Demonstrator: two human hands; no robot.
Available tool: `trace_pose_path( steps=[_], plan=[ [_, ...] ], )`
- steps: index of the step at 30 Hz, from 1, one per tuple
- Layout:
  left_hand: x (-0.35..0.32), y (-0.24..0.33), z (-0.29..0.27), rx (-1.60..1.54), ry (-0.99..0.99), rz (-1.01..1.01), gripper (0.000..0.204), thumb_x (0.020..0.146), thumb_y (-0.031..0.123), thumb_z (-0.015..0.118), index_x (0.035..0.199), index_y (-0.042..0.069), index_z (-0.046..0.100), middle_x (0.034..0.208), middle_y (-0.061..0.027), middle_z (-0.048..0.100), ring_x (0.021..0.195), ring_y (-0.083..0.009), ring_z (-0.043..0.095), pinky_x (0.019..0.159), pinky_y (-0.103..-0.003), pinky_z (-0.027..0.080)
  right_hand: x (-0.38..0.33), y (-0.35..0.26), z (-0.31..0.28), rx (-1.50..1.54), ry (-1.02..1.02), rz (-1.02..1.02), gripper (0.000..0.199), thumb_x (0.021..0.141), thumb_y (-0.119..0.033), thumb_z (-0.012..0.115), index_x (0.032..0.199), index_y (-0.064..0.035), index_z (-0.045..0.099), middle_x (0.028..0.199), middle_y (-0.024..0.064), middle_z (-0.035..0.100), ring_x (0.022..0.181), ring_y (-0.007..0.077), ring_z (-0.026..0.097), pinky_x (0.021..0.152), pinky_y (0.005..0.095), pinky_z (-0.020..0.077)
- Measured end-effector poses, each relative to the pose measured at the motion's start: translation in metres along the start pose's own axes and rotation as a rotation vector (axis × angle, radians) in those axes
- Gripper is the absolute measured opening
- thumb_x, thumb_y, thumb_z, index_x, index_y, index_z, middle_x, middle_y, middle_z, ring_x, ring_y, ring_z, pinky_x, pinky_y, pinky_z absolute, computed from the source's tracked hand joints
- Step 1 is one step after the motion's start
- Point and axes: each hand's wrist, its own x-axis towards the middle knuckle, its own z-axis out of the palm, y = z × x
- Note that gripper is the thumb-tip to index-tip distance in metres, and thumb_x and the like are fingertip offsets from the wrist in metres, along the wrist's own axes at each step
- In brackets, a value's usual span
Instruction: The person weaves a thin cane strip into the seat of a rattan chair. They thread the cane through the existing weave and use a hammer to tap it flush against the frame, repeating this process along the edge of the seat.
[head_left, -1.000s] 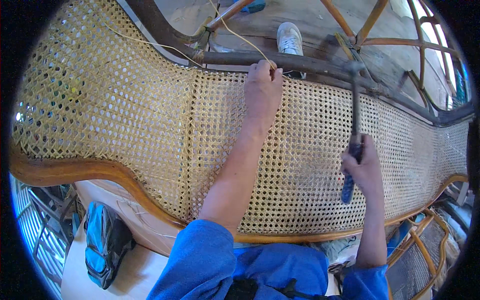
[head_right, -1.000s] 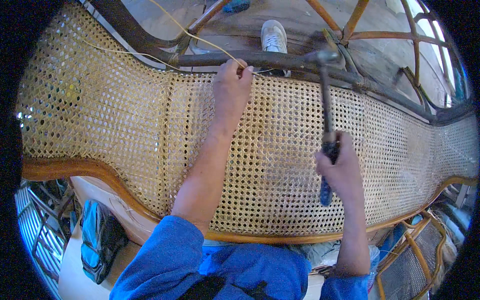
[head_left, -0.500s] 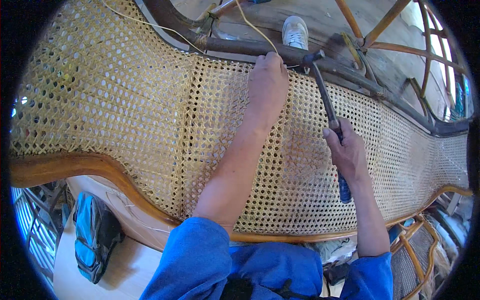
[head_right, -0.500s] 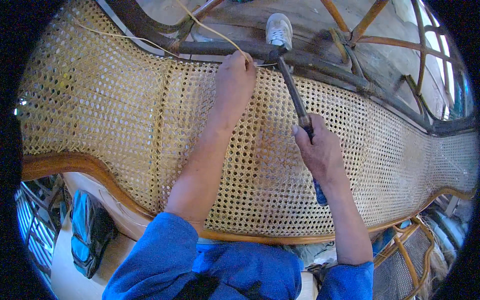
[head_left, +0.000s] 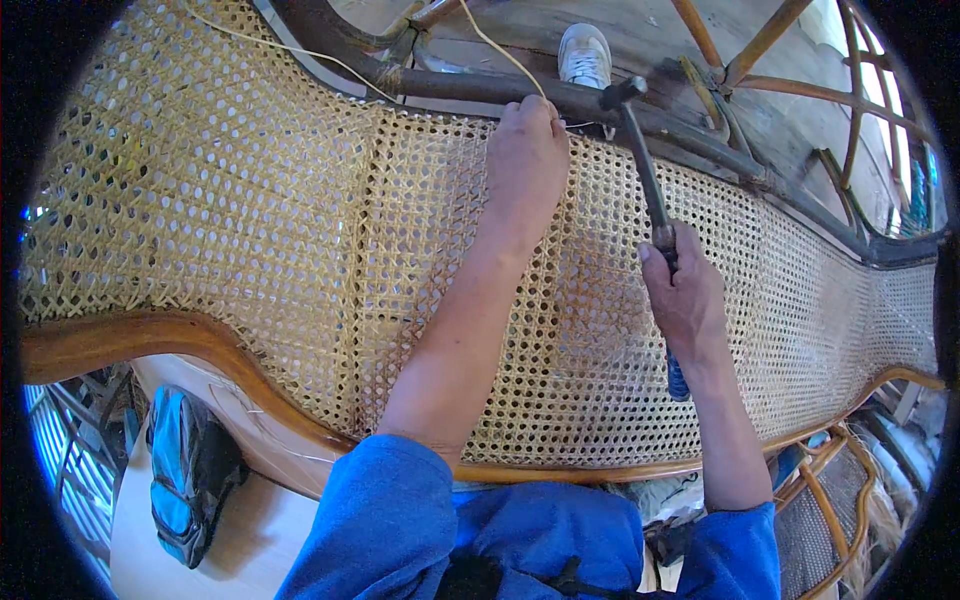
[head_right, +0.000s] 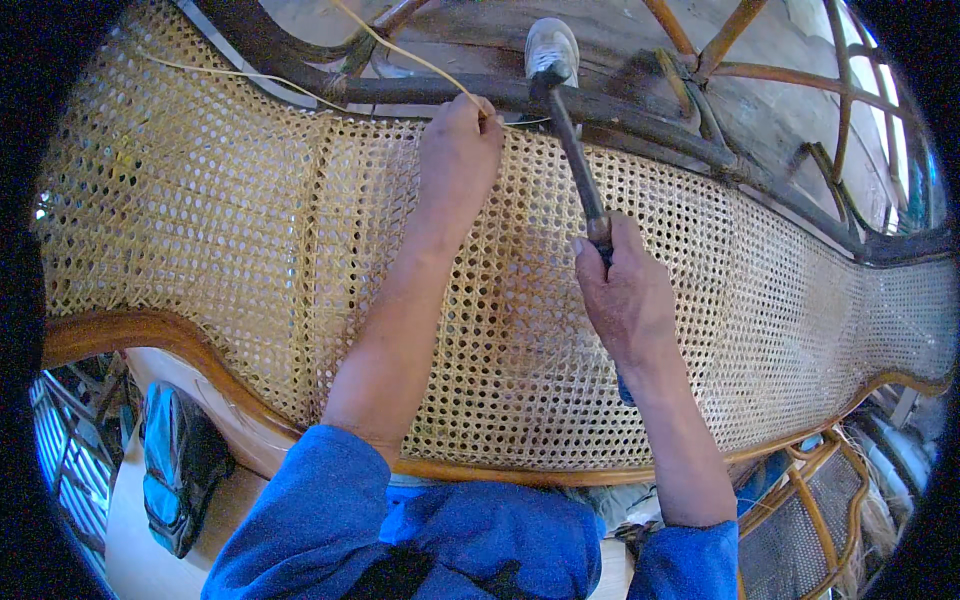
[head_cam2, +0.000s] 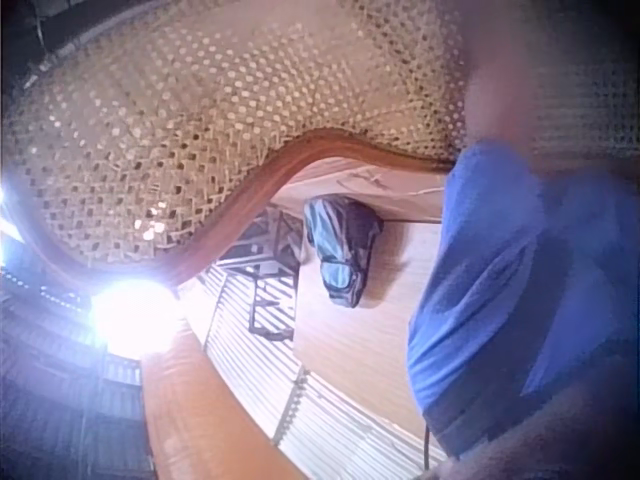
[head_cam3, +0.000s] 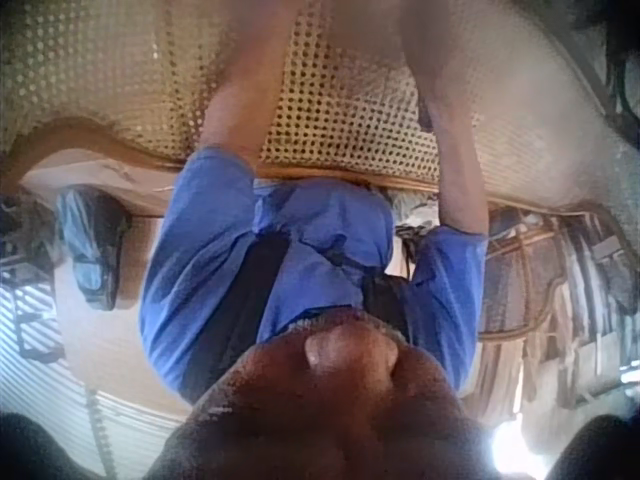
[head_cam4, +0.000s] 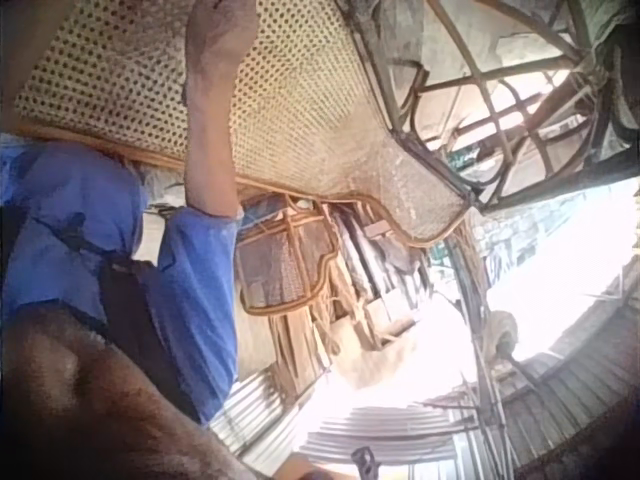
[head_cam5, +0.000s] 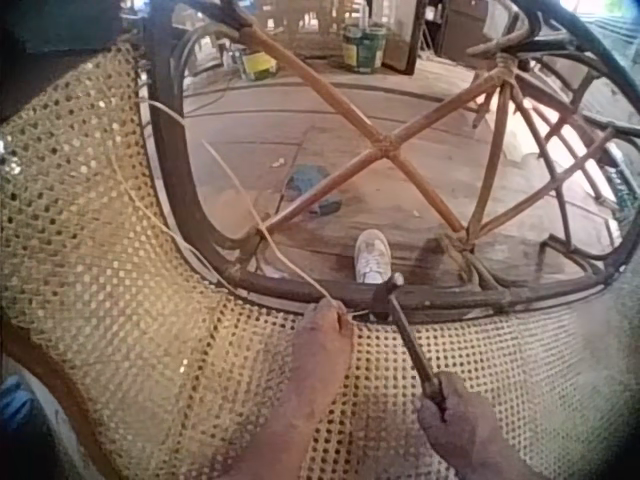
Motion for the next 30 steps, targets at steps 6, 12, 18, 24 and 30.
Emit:
trace_pose_path(
  steps=[6,12,18,24,30],
  plan=[
    [0.001,-0.001,0.001,-0.003,0.006,0.002,0.009,0.078,0.01,0.063,0.084,0.002,0.06,0.08,-0.0184,0.061,0.078,-0.0361,0.06,0.07,-0.044,0.047,0.001,0.001,0.005,0.183,-0.163,0.243,0.024,0.091,-0.025,0.056,0.099,-0.003,0.052,0.067,0.0162,0.059,0.058,0.0273,0.06,0.056,0.0371,0.0469],
    [0.001,0.001,0.001,0.013,-0.02,-0.017,0.01,0.08,0.011,0.062,0.083,0.002,0.06,0.08,-0.0177,0.061,0.078,-0.035,0.06,0.07,-0.043,0.047,0.0,0.025,0.016,0.245,-0.037,0.149,0.026,0.092,-0.028,0.054,0.095,-0.0028,0.051,0.062,0.0137,0.057,0.052,0.023,0.057,0.051,0.0358,0.0447],
    [0.001,-0.001,0.002,0.022,-0.008,-0.004,0.011,0.08,0.011,0.062,0.084,0.002,0.06,0.08,-0.0174,0.061,0.08,-0.0343,0.06,0.071,-0.043,0.047,0.001,0.02,0.021,0.131,-0.043,0.107,0.024,0.092,-0.026,0.054,0.095,-0.0028,0.049,0.062,0.0163,0.057,0.055,0.0316,0.059,0.053,0.0399,0.0454],
    [-0.001,0.0,0.001,-0.037,-0.012,-0.015,0.011,0.079,0.012,0.064,0.084,0.002,0.06,0.081,-0.0177,0.062,0.08,-0.0343,0.06,0.071,-0.043,0.047,0.001,0.0,0.008,0.04,-0.012,0.052,0.021,0.091,-0.023,0.053,0.096,-0.0032,0.049,0.066,0.0207,0.059,0.063,0.0389,0.061,0.056,0.0447,0.0461],
    [-0.001,0.0,-0.003,-0.027,-0.044,-0.021,0.013,0.08,0.012,0.064,0.086,0.001,0.061,0.081,-0.0186,0.062,0.079,-0.0358,0.061,0.07,-0.043,0.047,0.006,0.016,0.019,-0.154,-0.16,0.103,0.022,0.091,-0.021,0.053,0.102,-0.0033,0.046,0.071,0.0214,0.061,0.065,0.0388,0.062,0.058,0.0446,0.0475]
  ],
)
